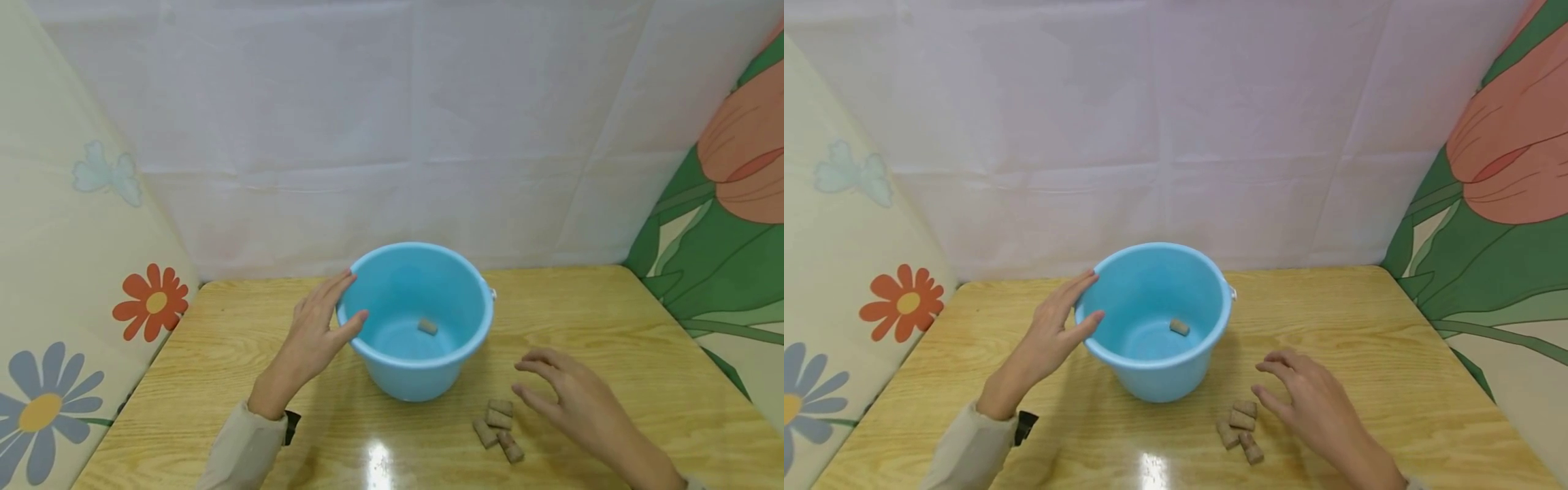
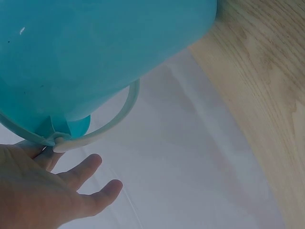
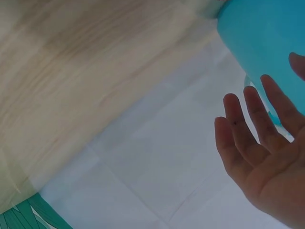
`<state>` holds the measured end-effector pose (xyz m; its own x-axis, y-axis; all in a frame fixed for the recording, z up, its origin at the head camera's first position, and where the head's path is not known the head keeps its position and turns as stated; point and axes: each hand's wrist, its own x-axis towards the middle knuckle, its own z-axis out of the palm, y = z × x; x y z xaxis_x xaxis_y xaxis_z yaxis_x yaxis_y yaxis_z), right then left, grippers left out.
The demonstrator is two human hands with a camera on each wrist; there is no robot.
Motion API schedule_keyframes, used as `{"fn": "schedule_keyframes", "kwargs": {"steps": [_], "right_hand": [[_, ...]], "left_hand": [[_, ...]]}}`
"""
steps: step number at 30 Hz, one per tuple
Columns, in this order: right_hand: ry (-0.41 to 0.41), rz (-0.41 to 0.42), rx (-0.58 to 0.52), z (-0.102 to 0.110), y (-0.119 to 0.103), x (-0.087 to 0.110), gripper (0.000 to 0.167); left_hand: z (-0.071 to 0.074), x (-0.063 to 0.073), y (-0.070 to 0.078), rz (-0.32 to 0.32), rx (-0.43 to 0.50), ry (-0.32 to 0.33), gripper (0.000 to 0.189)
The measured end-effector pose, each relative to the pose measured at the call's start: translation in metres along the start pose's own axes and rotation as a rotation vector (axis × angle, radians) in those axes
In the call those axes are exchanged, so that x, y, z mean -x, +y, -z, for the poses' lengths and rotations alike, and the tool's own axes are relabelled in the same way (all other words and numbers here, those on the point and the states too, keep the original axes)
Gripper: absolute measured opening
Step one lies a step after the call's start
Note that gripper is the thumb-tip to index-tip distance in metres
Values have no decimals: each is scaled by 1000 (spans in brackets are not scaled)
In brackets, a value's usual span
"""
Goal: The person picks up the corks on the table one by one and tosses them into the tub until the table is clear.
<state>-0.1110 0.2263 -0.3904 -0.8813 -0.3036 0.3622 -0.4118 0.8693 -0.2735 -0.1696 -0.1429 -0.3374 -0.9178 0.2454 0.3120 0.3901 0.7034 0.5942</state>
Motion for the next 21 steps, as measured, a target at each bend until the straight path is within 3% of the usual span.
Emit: {"fn": "schedule_keyframes", "kwargs": {"steps": [9,21], "right_hand": [[-100,-45,2,-10,-2,6,29],[-122,-45,13,-20,1,10,28]], "left_hand": [[0,0,0,8,3,0,65],[-1,0,0,6,1,3,65]]}}
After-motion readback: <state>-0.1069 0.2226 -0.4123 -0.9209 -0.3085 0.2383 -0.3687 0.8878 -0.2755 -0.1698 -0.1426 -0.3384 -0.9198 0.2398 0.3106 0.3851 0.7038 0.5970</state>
